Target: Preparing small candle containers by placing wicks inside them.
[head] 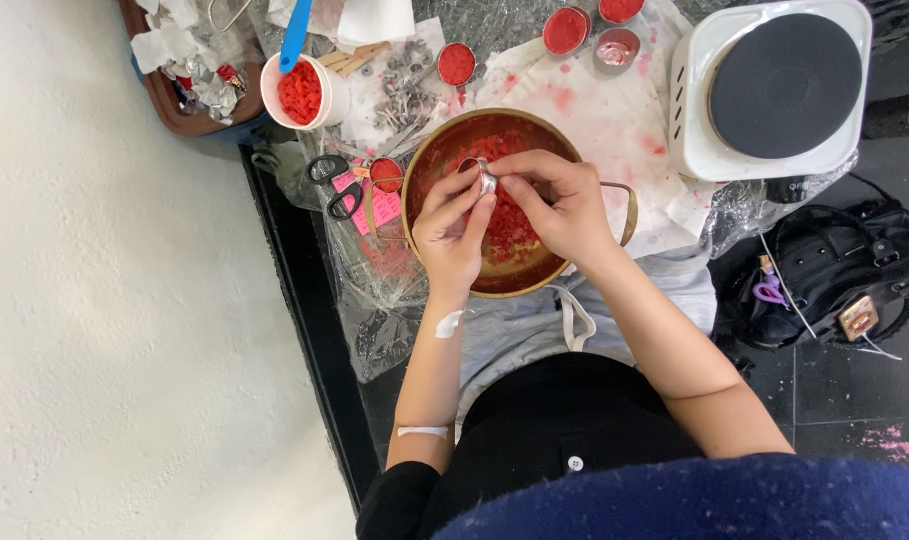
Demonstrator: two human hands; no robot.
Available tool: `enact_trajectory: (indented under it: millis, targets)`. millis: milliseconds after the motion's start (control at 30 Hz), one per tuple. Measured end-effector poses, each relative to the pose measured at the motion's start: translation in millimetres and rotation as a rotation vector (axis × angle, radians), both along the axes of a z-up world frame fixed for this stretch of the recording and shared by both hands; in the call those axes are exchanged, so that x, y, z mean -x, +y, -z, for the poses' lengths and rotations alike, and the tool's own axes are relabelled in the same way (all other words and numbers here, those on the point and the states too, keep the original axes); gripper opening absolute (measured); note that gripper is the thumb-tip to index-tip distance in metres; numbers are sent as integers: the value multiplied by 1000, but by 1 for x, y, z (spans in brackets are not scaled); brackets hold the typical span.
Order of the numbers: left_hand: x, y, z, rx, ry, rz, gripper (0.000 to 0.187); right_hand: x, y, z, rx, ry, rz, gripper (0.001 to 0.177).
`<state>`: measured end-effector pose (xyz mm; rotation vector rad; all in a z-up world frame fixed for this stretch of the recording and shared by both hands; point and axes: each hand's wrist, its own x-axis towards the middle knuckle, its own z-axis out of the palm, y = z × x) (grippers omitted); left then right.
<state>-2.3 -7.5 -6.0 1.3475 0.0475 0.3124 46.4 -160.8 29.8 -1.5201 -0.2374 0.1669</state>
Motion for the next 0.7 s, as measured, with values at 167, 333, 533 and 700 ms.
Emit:
enact_trajectory:
  millis: [167,333,533,700]
  targets:
    - [1,-1,4,72,32,-7,24,-1,-2,-4,31,-55,-5,15]
    - [1,0,7,95,37,-10,23,-2,-1,-13,94,-178,5,16]
    - [2,2,5,83,86,-5,24,-1,-1,-16,152,-225,3,16]
    - [3,5,11,98,138,24,24,0,-3,-12,107,-212,-11,14]
